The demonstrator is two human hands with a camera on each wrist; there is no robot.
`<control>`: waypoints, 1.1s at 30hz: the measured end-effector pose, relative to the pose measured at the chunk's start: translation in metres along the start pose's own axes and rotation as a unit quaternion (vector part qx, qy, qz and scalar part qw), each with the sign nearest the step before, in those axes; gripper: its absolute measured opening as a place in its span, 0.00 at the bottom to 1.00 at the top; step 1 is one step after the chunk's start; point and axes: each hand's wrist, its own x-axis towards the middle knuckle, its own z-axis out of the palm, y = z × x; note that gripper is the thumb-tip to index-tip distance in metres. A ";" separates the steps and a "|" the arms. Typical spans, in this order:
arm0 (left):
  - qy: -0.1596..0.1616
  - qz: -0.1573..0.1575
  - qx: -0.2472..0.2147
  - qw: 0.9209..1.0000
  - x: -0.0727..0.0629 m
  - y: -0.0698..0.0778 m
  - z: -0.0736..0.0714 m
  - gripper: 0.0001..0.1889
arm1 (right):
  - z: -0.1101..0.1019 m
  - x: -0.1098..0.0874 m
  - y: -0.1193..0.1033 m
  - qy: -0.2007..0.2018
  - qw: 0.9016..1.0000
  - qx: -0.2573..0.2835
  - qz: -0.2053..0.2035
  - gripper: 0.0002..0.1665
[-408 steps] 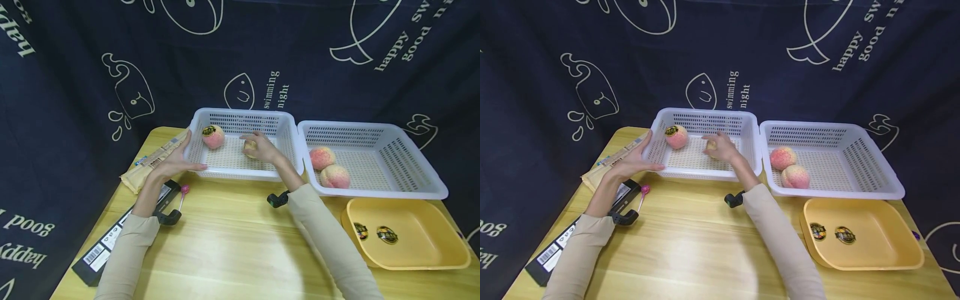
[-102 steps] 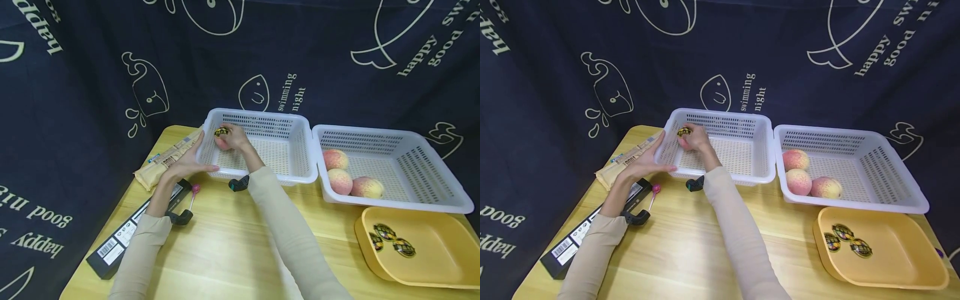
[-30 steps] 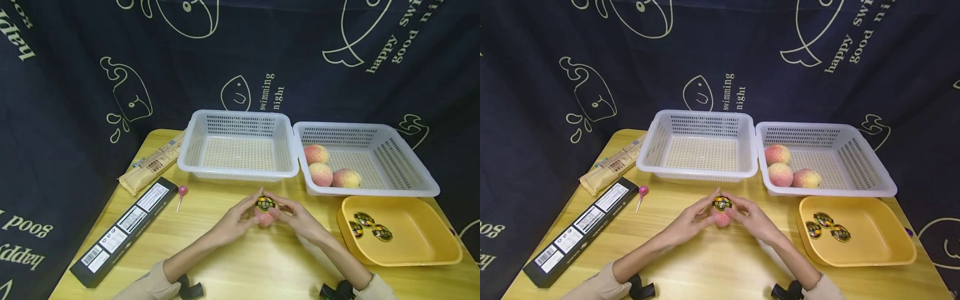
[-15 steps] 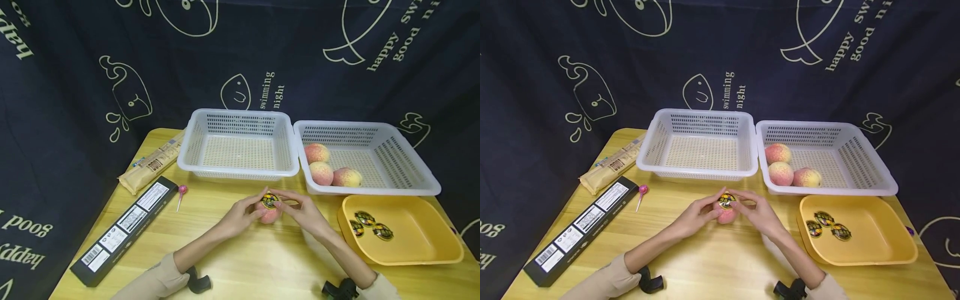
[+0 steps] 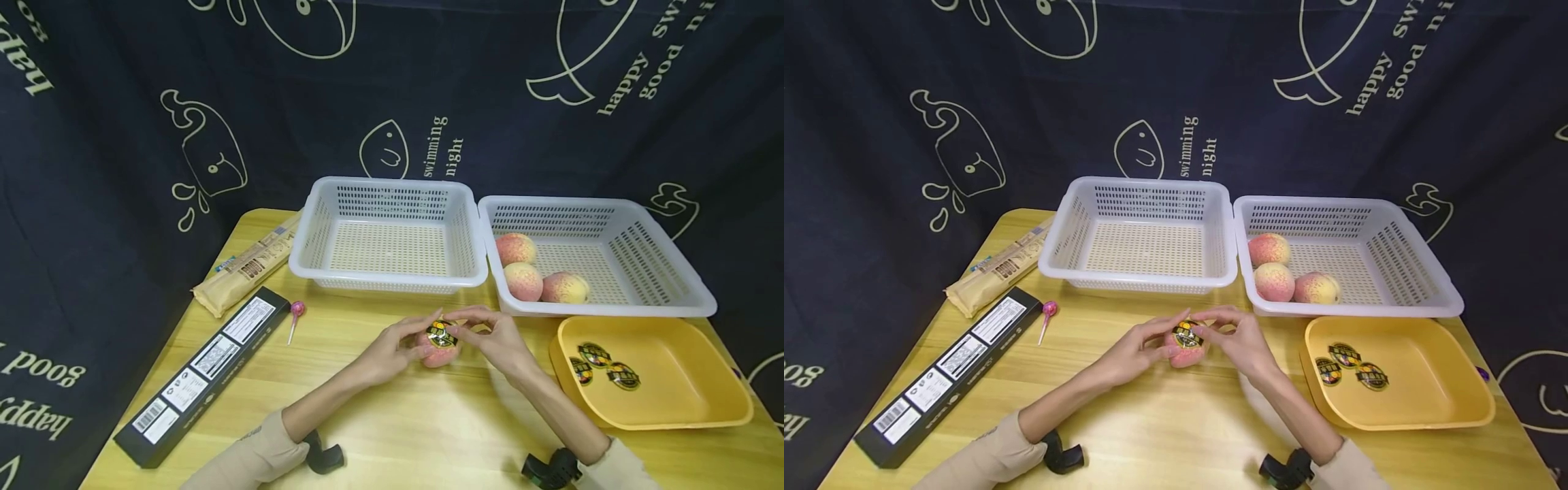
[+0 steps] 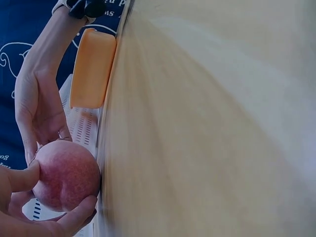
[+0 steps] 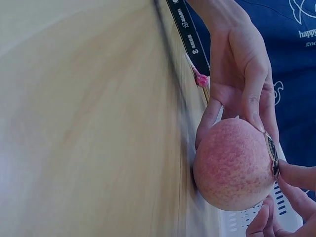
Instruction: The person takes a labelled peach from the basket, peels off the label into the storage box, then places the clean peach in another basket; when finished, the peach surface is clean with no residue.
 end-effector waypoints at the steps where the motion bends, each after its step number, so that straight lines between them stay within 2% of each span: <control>1: -0.001 0.002 0.002 1.000 0.000 0.000 0.000 0.34 | 0.000 0.000 0.000 0.001 1.000 -0.002 0.000 0.16; 13: -0.020 0.007 0.011 1.000 0.004 0.005 -0.002 0.34 | -0.005 0.000 -0.006 -0.022 0.999 -0.010 0.022 0.15; 17: -0.023 0.008 0.024 0.999 0.006 0.007 -0.002 0.34 | -0.009 -0.003 -0.012 -0.039 0.999 -0.015 -0.003 0.15; 20: -0.024 0.002 0.030 0.999 0.007 0.009 -0.002 0.35 | -0.018 -0.009 -0.020 -0.052 0.997 -0.018 -0.049 0.13; 23: -0.026 -0.007 0.028 0.999 0.007 0.010 -0.002 0.35 | -0.039 -0.019 -0.031 -0.050 0.992 -0.019 -0.112 0.11; 26: -0.027 -0.012 0.026 0.999 0.008 0.011 -0.002 0.34 | -0.073 -0.034 -0.039 -0.021 0.988 -0.022 -0.149 0.13; 28: -0.028 -0.011 0.024 0.999 0.008 0.010 -0.002 0.33 | -0.099 -0.046 -0.040 0.003 0.988 -0.035 -0.152 0.16; 30: -0.029 -0.011 0.017 0.999 0.008 0.009 -0.003 0.33 | -0.126 -0.057 -0.036 0.035 0.989 -0.055 -0.135 0.17; 33: -0.034 -0.012 0.001 0.999 0.007 0.007 -0.004 0.33 | -0.167 -0.072 -0.018 0.068 0.987 -0.103 -0.106 0.19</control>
